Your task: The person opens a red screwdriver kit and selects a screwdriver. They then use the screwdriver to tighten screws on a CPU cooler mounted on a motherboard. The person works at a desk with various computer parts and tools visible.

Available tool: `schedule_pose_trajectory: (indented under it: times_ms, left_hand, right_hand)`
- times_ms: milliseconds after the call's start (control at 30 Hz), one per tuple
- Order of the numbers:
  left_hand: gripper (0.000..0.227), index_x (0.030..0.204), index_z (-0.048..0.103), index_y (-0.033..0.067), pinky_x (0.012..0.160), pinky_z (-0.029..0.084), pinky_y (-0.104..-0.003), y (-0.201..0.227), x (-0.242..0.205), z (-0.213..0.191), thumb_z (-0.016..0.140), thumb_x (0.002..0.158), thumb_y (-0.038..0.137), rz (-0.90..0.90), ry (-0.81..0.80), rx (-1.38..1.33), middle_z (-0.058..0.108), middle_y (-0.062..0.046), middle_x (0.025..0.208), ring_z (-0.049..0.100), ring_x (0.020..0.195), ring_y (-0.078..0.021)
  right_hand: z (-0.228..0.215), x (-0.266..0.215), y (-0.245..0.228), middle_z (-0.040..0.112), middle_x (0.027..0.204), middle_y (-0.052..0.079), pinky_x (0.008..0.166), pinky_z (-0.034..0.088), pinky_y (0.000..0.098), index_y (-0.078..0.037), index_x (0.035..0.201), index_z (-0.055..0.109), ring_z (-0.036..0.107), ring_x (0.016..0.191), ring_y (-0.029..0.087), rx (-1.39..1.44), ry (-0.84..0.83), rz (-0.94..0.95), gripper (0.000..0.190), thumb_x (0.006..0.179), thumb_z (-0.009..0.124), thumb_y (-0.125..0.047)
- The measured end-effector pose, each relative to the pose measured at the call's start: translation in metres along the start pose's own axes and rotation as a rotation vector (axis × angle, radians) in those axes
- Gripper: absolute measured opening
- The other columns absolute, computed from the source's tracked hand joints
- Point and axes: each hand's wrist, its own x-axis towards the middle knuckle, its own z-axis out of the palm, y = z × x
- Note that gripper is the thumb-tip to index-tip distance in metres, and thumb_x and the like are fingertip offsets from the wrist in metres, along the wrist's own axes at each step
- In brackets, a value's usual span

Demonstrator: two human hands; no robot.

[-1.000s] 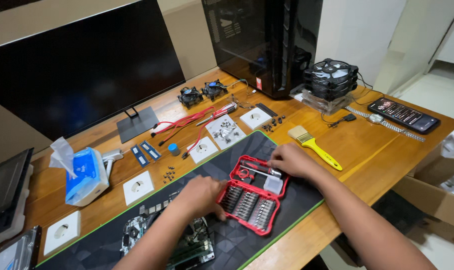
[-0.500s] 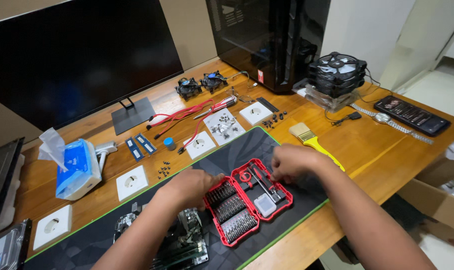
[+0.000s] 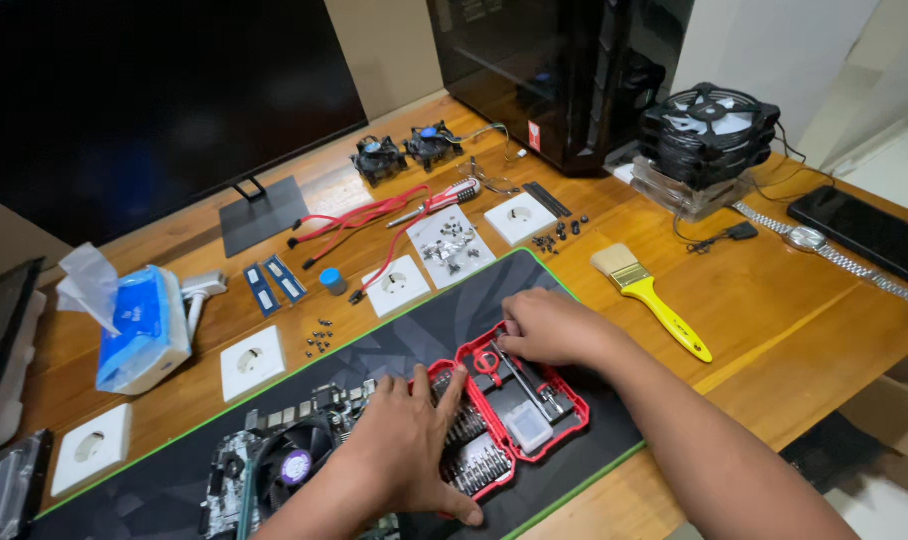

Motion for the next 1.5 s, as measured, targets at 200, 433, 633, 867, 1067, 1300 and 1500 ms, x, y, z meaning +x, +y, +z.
schedule_pose_trajectory:
  times_ms: [200,433,633,867,1067,1300,1500]
  left_hand:
    - [0.163,0.181,-0.019,0.0195,0.12,0.027,-0.056,0.012,-0.006,-0.034,0.069,0.07,0.1,-0.039,-0.178,-0.001,0.011,-0.046,0.171,0.034,0.149,-0.0624]
    - [0.161,0.182,-0.016,0.0262,0.119,0.029,-0.056,0.01,-0.001,-0.026,0.07,0.069,0.102,-0.038,-0.159,0.004,0.013,-0.047,0.168,0.039,0.144,-0.062]
    - [0.161,0.182,-0.011,0.0274,0.12,0.029,-0.058,0.012,0.002,-0.019,0.072,0.068,0.105,-0.071,-0.123,0.019,0.016,-0.047,0.169,0.042,0.144,-0.0592]
    - [0.16,0.182,-0.009,0.0297,0.118,0.031,-0.057,0.011,-0.002,-0.025,0.071,0.064,0.103,-0.078,-0.131,-0.027,0.018,-0.044,0.168,0.043,0.143,-0.0563]
    - [0.16,0.182,-0.006,0.0286,0.116,0.034,-0.056,0.011,-0.002,-0.022,0.071,0.064,0.103,-0.077,-0.11,-0.03,0.024,-0.042,0.165,0.047,0.139,-0.055]
    - [0.161,0.182,-0.002,0.0281,0.114,0.035,-0.057,0.011,-0.002,-0.023,0.072,0.06,0.103,-0.078,-0.085,-0.041,0.032,-0.039,0.159,0.05,0.134,-0.0546]
    - [0.159,0.182,-0.004,0.0283,0.109,0.038,-0.055,0.011,-0.003,-0.024,0.068,0.063,0.105,-0.071,-0.079,-0.013,0.034,-0.041,0.157,0.053,0.13,-0.0549]
  right_hand:
    - [0.008,-0.008,-0.013,0.069,0.105,0.01,0.083,0.051,0.0547,-0.013,0.095,0.063,0.068,0.099,0.037,0.021,0.103,0.05,0.023,0.1,0.059,-0.035]
    - [0.031,0.008,-0.015,0.064,0.109,0.016,0.078,0.054,0.0663,-0.005,0.102,0.067,0.07,0.096,0.051,-0.006,0.232,0.051,0.028,0.102,0.061,-0.032]
    - [0.029,0.004,-0.018,0.065,0.097,0.017,0.069,0.055,0.0598,-0.001,0.084,0.065,0.07,0.082,0.047,-0.003,0.24,0.071,0.027,0.1,0.064,-0.023]
    - [0.026,0.007,-0.021,0.068,0.087,0.02,0.069,0.051,0.0566,-0.001,0.076,0.061,0.066,0.082,0.046,0.058,0.215,0.172,0.035,0.094,0.068,-0.03]
    - [0.02,0.003,-0.027,0.054,0.056,0.009,0.058,0.042,0.048,-0.008,0.057,0.045,0.052,0.057,0.033,0.159,0.252,0.215,0.045,0.086,0.073,-0.028]
    - [0.02,0.005,-0.025,0.06,0.057,0.014,0.06,0.045,0.0502,-0.008,0.053,0.053,0.06,0.062,0.039,0.185,0.274,0.227,0.04,0.081,0.071,-0.03]
    - [0.015,0.003,-0.024,0.045,0.048,0.007,0.057,0.042,0.0469,-0.013,0.047,0.043,0.05,0.057,0.036,0.148,0.287,0.194,0.045,0.08,0.068,-0.03]
